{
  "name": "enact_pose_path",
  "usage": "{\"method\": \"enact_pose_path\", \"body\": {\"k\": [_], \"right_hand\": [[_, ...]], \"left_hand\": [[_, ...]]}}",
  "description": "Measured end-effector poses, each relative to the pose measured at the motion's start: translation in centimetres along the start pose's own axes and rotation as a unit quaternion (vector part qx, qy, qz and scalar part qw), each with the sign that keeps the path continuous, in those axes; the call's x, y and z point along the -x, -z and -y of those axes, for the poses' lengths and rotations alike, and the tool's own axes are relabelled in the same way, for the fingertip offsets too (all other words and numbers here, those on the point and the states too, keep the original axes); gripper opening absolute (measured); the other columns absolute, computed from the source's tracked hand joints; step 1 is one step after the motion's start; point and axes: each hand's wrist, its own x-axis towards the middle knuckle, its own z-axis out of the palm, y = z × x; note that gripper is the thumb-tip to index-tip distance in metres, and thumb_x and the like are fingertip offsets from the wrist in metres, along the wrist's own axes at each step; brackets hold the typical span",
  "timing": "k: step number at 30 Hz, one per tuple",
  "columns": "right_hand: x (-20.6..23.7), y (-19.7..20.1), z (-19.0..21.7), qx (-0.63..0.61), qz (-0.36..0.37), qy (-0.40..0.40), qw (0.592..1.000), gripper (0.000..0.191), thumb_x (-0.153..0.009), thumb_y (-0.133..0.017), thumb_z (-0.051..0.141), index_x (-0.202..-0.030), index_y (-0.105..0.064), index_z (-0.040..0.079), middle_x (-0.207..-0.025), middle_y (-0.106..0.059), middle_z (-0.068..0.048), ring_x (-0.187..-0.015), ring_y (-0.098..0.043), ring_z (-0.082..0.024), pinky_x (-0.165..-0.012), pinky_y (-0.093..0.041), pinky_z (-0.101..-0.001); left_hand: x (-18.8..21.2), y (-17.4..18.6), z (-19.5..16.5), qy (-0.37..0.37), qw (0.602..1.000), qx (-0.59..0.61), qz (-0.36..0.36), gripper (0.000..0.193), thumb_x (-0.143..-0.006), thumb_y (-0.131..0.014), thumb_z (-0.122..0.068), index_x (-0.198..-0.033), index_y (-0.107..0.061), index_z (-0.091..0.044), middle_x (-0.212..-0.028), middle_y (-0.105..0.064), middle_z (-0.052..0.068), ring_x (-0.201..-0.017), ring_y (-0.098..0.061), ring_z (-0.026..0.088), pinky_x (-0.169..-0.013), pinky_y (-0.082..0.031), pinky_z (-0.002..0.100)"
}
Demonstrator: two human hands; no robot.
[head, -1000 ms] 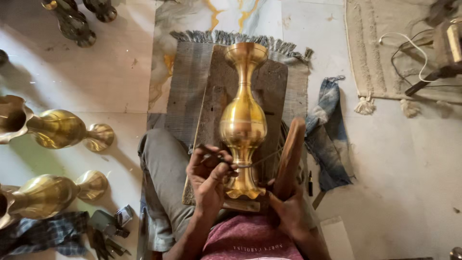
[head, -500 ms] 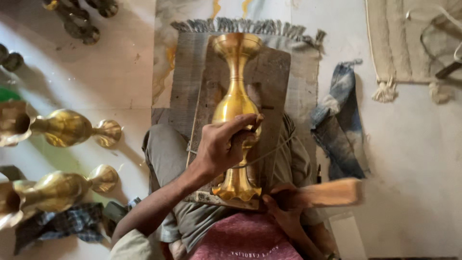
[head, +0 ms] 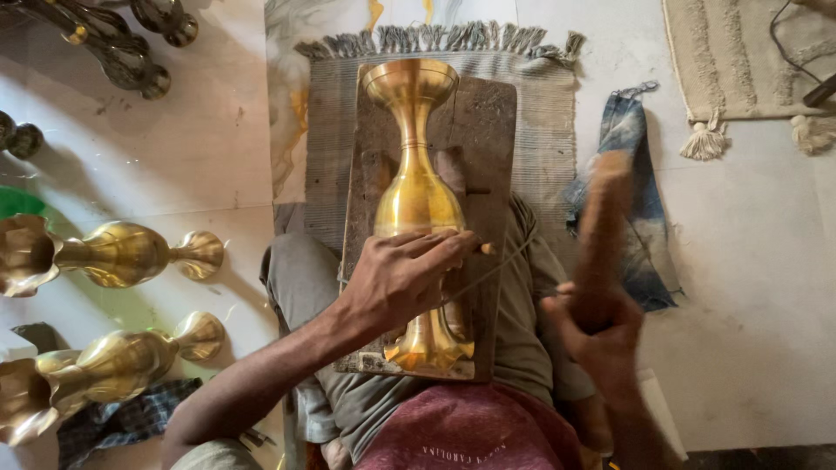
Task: The person sits on the floor with a brass vase-shaped vessel held on a wooden form on their lap and repeatedly hammers its surface with a wooden mallet to shape the metal, repositioning the vessel and rotating it between hammering passes.
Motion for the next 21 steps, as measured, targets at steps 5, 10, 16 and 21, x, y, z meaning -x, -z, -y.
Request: {"method": "enact_pose_path", "body": {"k": [5,10,16,21], "right_hand": [[-2.1,3.9,3.9,0.164,0.065,0.067,0.982,0.025,-0.075,-0.078,0.009,-0.096,-0.066,0.004,-0.07,-0.065,-0.009,-0.057,-0.061,-0.009,-0.054,-0.049,-0.0299],[-1.0,1.4,3.5,0.124,0.05,0.025,0.991,0.022,-0.079,-0.08,0.01,-0.092,-0.063,0.004,-0.062,-0.06,-0.009,-0.055,-0.053,-0.012,-0.05,-0.044,-0.0312],[2.6,0.3,-0.3,0.11,0.06,-0.076,0.989,0.023,-0.076,-0.077,0.008,-0.094,-0.065,0.0,-0.067,-0.063,-0.009,-0.058,-0.059,-0.01,-0.052,-0.046,-0.0321],[4.8,-1.5,-4.1,-0.043,0.082,-0.182,0.979,0.026,-0.077,-0.082,0.007,-0.1,-0.073,0.001,-0.074,-0.067,-0.007,-0.062,-0.059,-0.012,-0.055,-0.047,-0.0313]], "left_hand": [[-0.9,0.4,-0.1,-0.028,0.999,0.0,0.04,0.034,-0.095,-0.069,-0.022,-0.126,-0.065,-0.008,-0.111,-0.078,0.013,-0.096,-0.078,0.026,-0.08,-0.065,0.04],[-2.6,1.6,-0.7,0.017,0.991,0.016,0.135,0.03,-0.102,-0.063,-0.026,-0.129,-0.065,-0.011,-0.101,-0.08,0.009,-0.078,-0.076,0.021,-0.059,-0.062,0.038],[-4.1,2.3,-0.5,0.105,0.947,-0.005,0.302,0.041,-0.106,-0.054,-0.026,-0.148,-0.053,-0.029,-0.081,-0.075,0.006,-0.056,-0.066,0.015,-0.047,-0.057,0.029],[-3.9,2.7,0.8,0.031,0.989,0.077,0.124,0.045,-0.092,-0.063,-0.008,-0.135,-0.068,-0.018,-0.073,-0.073,0.003,-0.052,-0.061,0.01,-0.046,-0.048,0.03]]}}
